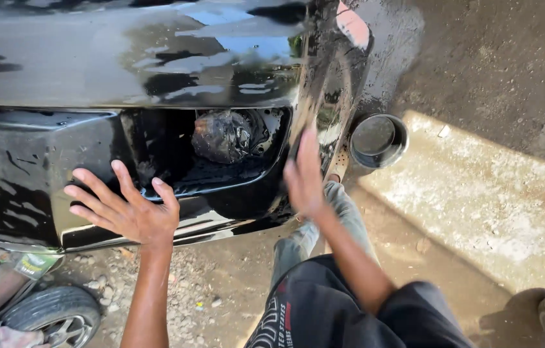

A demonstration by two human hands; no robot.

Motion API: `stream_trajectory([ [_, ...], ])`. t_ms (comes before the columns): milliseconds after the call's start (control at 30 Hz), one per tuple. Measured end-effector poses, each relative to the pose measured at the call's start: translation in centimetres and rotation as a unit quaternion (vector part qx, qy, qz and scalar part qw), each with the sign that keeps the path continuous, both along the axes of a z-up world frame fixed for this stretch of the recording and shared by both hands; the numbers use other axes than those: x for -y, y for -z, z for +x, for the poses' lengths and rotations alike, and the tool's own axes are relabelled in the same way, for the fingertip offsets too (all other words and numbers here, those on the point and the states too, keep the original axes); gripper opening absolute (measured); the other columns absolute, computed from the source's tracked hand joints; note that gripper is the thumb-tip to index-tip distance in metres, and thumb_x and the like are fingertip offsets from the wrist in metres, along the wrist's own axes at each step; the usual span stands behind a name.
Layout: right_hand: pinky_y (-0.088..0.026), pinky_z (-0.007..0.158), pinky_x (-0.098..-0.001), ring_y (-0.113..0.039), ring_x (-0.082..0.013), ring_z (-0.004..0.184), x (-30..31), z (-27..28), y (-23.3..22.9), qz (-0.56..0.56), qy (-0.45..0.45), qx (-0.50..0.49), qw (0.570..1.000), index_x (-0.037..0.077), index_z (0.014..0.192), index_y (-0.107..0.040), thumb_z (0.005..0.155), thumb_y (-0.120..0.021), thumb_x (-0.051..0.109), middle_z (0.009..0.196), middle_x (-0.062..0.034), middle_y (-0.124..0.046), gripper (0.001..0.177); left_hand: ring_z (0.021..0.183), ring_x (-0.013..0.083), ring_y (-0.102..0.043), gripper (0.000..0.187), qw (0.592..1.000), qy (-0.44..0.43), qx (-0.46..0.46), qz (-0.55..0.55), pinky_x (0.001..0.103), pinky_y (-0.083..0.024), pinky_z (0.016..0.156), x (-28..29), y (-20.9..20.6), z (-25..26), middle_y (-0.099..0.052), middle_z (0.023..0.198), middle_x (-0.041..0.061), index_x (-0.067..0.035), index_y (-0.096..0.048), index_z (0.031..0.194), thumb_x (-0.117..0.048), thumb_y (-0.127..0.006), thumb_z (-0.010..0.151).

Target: The person scrubs the front bumper of a black car using a small sponge and water from a nearby bucket. They repeatedly dip the sponge into the bucket and wipe the surface of the bumper, focusing on the lower section and the area around the license plate.

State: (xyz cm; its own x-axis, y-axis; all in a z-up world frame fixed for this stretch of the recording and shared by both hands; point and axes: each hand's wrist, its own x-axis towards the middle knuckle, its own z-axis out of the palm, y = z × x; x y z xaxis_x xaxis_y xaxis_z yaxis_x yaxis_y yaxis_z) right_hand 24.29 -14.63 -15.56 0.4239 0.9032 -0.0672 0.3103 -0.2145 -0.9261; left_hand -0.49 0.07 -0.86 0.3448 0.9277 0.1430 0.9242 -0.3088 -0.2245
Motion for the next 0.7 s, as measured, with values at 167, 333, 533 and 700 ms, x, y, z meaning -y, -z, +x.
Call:
stream_trajectory([
  [167,-0.007,0.135,-0.0449,-0.007,-0.0412,0.163,1.3,-0.3,2.6,0.020,-0.036,0.017,0.999,-0.008,0.163,-0.009,0.109,-0.043,0.028,0.172,-0.0291,-0.008,0.073,0.159,0.0566,-0.008,0.069,1.000,0.001,-0.004,0.000,0.070,-0.006,0.129,-0.1,-0.1,0.1,-0.013,0.172,0.031,-0.015,-0.027,0.169,-0.044,-0.048,0.110],
  [333,-0.004,0.136,-0.0402,-0.002,-0.0322,0.166,-7.4,7.3,5.0,-0.068,0.003,-0.048,0.997,-0.007,0.164,-0.003,0.115,-0.020,0.039,0.175,-0.0236,0.000,0.070,0.160,0.0559,-0.007,0.068,1.000,0.001,-0.014,-0.010,0.069,-0.006,0.131,0.1,-0.3,0.0,-0.012,0.173,0.030,-0.016,-0.026,0.170,-0.045,-0.046,0.112],
  [533,-0.003,0.135,-0.0443,-0.004,-0.0370,0.165,4.6,-6.8,0.2,-0.013,0.034,0.009,0.999,-0.006,0.164,-0.006,0.109,-0.040,0.033,0.174,-0.0251,-0.007,0.076,0.159,0.0548,-0.008,0.068,1.000,0.006,-0.020,0.010,0.068,-0.007,0.130,0.3,0.0,-0.6,-0.013,0.171,0.030,-0.016,-0.026,0.169,-0.045,-0.045,0.111],
  [700,-0.006,0.136,-0.0414,-0.006,-0.0343,0.166,1.0,-0.3,2.4,-0.049,0.002,-0.007,0.999,-0.004,0.165,-0.013,0.115,-0.026,0.029,0.176,-0.0220,-0.009,0.062,0.160,0.0544,-0.007,0.069,1.000,0.014,-0.006,0.008,0.068,-0.006,0.131,0.5,0.3,-0.9,-0.014,0.172,0.030,-0.016,-0.024,0.170,-0.047,-0.045,0.112],
])
